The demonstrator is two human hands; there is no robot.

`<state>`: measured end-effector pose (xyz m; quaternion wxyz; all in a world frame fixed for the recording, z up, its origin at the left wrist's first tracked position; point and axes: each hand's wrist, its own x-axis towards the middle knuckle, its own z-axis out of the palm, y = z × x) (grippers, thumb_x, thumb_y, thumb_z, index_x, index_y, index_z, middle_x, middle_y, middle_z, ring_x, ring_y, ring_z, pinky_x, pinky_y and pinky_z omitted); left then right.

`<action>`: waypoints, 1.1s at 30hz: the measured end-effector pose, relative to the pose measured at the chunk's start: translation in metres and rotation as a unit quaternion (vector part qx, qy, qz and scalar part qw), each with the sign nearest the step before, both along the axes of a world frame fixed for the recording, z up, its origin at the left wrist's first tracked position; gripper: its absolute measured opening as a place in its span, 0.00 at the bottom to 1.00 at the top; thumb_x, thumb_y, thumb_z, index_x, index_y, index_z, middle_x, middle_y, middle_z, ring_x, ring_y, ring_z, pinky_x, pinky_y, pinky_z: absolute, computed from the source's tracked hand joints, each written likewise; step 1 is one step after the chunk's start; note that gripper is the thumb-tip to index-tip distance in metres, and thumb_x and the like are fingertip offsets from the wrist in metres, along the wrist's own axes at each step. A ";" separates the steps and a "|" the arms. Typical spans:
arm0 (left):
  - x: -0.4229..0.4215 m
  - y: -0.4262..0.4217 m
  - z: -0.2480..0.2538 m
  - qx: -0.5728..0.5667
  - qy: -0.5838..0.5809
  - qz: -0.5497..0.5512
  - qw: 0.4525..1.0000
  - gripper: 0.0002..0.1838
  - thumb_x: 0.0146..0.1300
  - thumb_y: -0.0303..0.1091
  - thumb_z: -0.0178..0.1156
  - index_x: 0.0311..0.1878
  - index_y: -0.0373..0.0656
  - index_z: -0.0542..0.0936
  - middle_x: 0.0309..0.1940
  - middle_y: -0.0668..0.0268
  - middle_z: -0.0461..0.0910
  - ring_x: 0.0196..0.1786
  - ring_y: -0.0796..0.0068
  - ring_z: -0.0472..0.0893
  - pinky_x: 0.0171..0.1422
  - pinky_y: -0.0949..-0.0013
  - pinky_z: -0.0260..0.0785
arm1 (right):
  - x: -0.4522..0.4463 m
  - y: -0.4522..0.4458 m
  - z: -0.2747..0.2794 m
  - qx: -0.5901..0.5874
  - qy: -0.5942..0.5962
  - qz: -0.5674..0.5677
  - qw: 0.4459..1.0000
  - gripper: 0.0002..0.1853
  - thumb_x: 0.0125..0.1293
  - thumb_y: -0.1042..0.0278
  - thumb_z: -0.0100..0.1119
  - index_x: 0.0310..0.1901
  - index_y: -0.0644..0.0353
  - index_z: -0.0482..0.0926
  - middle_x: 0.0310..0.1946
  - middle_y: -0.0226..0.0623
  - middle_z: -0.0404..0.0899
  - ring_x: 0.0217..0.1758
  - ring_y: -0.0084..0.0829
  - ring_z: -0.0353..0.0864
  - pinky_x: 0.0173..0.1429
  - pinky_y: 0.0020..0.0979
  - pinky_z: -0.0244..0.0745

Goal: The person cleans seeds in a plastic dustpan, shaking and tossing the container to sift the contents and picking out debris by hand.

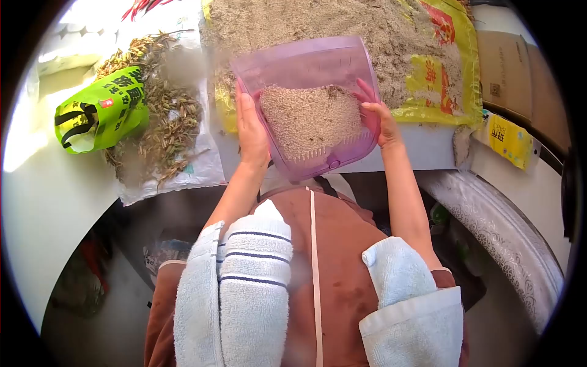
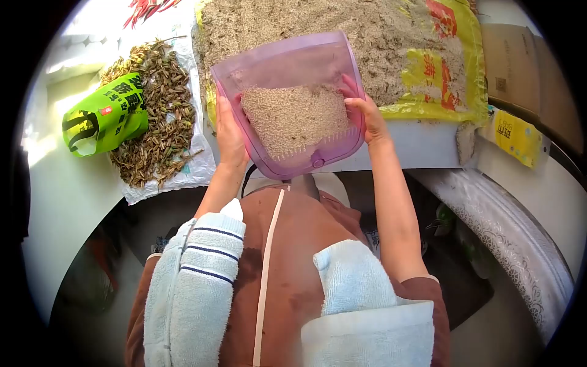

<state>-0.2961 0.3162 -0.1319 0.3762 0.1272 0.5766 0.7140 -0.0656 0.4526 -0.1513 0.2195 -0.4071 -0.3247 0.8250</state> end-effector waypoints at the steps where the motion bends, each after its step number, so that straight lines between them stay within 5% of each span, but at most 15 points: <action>1: -0.011 0.000 -0.004 0.002 -0.047 -0.027 0.999 0.28 0.76 0.47 0.39 0.75 0.51 0.53 0.58 0.58 0.70 0.57 0.65 0.74 0.64 0.60 0.68 | -0.005 -0.004 -0.006 0.032 -0.001 -0.011 0.999 0.40 0.56 0.69 0.57 0.73 0.55 0.57 0.60 0.35 0.70 0.60 0.29 0.72 0.63 0.30 0.67; 6: -0.119 -0.011 -0.007 -0.017 -0.262 -0.137 0.955 0.30 0.75 0.50 0.40 0.76 0.55 0.50 0.57 0.56 0.71 0.54 0.62 0.75 0.59 0.57 0.70 | -0.077 -0.058 0.034 0.153 -0.094 -0.071 0.981 0.40 0.54 0.69 0.58 0.72 0.56 0.59 0.61 0.36 0.70 0.64 0.30 0.69 0.66 0.33 0.64; 11: -0.073 0.031 0.012 0.012 -0.120 -0.124 0.985 0.29 0.77 0.49 0.36 0.74 0.43 0.54 0.63 0.58 0.67 0.63 0.66 0.71 0.69 0.62 0.63 | -0.042 0.005 0.004 0.021 -0.039 -0.022 0.999 0.41 0.52 0.70 0.56 0.72 0.56 0.58 0.61 0.39 0.70 0.62 0.32 0.71 0.64 0.33 0.67; 14: -0.060 0.006 -0.049 -0.008 -0.163 -0.043 0.986 0.29 0.77 0.48 0.37 0.74 0.42 0.54 0.65 0.59 0.65 0.63 0.68 0.71 0.68 0.64 0.64 | -0.007 0.044 -0.009 -0.041 0.036 0.009 0.998 0.41 0.50 0.72 0.56 0.71 0.58 0.60 0.60 0.38 0.69 0.62 0.31 0.70 0.65 0.32 0.66; 17: -0.018 0.030 -0.007 -0.042 -0.047 -0.047 0.997 0.29 0.76 0.48 0.38 0.75 0.47 0.52 0.62 0.58 0.67 0.60 0.65 0.72 0.65 0.60 0.67 | -0.013 0.033 -0.006 -0.003 0.019 -0.018 1.000 0.42 0.49 0.70 0.56 0.71 0.59 0.60 0.63 0.37 0.68 0.64 0.31 0.68 0.66 0.31 0.64; 19: -0.065 0.019 -0.016 -0.004 -0.159 -0.073 0.985 0.29 0.76 0.48 0.39 0.75 0.51 0.51 0.60 0.56 0.69 0.58 0.62 0.73 0.64 0.57 0.67 | -0.041 0.005 0.007 0.088 -0.058 -0.029 0.994 0.42 0.51 0.72 0.57 0.71 0.61 0.58 0.67 0.36 0.63 0.71 0.30 0.61 0.72 0.28 0.55; 23: -0.138 0.014 -0.013 -0.060 -0.184 -0.125 0.973 0.29 0.75 0.49 0.40 0.75 0.52 0.51 0.58 0.55 0.70 0.55 0.59 0.75 0.62 0.55 0.69 | -0.102 -0.051 0.037 0.137 -0.052 -0.084 0.986 0.42 0.52 0.75 0.56 0.72 0.61 0.55 0.67 0.38 0.62 0.71 0.30 0.59 0.71 0.30 0.55; 24: -0.137 0.019 -0.004 -0.055 -0.162 -0.130 0.977 0.29 0.75 0.49 0.40 0.75 0.50 0.52 0.58 0.55 0.70 0.56 0.60 0.74 0.64 0.56 0.68 | -0.098 -0.045 0.032 0.118 -0.106 -0.047 0.986 0.41 0.53 0.76 0.55 0.72 0.60 0.57 0.62 0.40 0.68 0.65 0.33 0.67 0.69 0.33 0.61; 29: -0.054 0.045 0.022 -0.033 -0.068 -0.044 0.996 0.28 0.77 0.45 0.37 0.74 0.39 0.53 0.70 0.58 0.61 0.68 0.65 0.66 0.71 0.63 0.61 | -0.045 0.029 -0.010 -0.061 0.014 -0.033 0.998 0.40 0.50 0.75 0.55 0.70 0.59 0.61 0.55 0.42 0.74 0.54 0.37 0.77 0.62 0.35 0.70; 33: -0.053 0.026 -0.007 -0.013 -0.116 -0.052 0.992 0.28 0.76 0.46 0.38 0.75 0.49 0.52 0.63 0.57 0.67 0.61 0.63 0.72 0.65 0.60 0.67 | -0.036 0.034 -0.006 0.030 -0.032 0.003 0.999 0.43 0.48 0.70 0.57 0.71 0.58 0.59 0.63 0.40 0.67 0.67 0.34 0.67 0.69 0.33 0.63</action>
